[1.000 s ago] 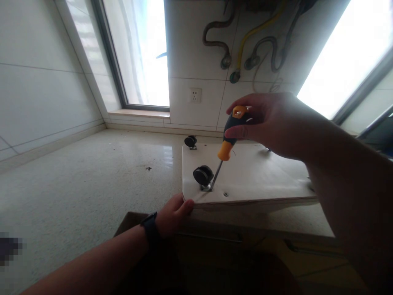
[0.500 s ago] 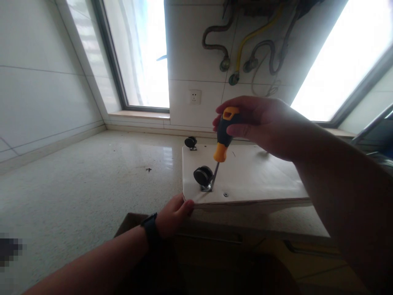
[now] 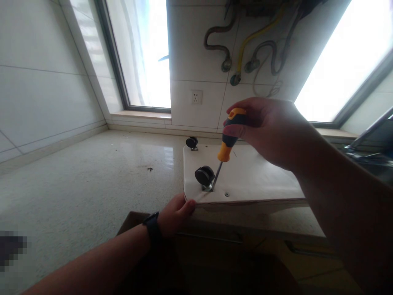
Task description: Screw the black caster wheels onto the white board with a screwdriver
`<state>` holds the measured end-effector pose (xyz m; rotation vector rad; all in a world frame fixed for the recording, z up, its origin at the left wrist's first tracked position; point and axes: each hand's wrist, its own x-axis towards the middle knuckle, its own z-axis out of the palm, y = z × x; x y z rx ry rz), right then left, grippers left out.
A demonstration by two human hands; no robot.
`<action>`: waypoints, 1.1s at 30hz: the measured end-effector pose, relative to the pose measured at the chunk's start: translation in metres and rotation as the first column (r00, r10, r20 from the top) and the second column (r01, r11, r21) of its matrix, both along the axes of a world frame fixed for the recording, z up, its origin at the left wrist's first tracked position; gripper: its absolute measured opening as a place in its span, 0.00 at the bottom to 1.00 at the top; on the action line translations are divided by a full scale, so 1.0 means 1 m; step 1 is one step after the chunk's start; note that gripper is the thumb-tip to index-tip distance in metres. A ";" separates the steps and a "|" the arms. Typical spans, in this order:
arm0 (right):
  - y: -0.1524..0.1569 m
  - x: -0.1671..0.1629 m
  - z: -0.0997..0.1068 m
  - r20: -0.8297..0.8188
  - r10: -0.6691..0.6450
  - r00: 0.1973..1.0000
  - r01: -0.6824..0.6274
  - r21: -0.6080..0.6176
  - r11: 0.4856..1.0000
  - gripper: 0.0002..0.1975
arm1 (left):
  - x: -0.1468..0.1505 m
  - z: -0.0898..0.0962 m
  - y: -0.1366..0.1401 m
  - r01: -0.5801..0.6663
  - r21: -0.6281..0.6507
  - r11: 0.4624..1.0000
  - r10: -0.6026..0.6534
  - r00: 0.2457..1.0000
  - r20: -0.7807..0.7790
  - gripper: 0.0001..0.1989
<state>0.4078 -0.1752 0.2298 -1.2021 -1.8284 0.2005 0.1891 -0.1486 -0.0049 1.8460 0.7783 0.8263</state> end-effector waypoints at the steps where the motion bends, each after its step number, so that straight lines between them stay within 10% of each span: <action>1: 0.001 0.000 -0.003 -0.009 -0.027 1.000 0.027 0.024 0.999 0.20 | 0.000 -0.001 0.000 0.001 -0.001 1.000 -0.001 1.000 0.005 0.32; 13: -0.003 0.016 -0.030 -0.166 0.122 0.979 -0.134 -0.066 0.989 0.28 | -0.005 -0.002 0.006 0.044 -0.081 0.996 -0.048 0.998 -0.043 0.30; 23: -0.022 0.030 -0.022 -0.365 0.046 0.930 0.073 0.306 0.949 0.21 | -0.021 0.017 0.016 0.175 -0.048 0.983 -0.179 0.977 -0.117 0.28; 27: -0.023 0.048 -0.046 -0.643 0.013 0.766 0.159 0.209 0.965 0.18 | -0.030 0.019 0.033 0.248 0.133 0.960 -0.206 0.942 -0.265 0.26; 33: -0.023 0.082 -0.107 -0.888 -0.095 0.451 0.180 -0.014 0.984 0.16 | -0.057 0.018 0.066 0.076 0.468 0.880 0.194 0.843 -0.501 0.16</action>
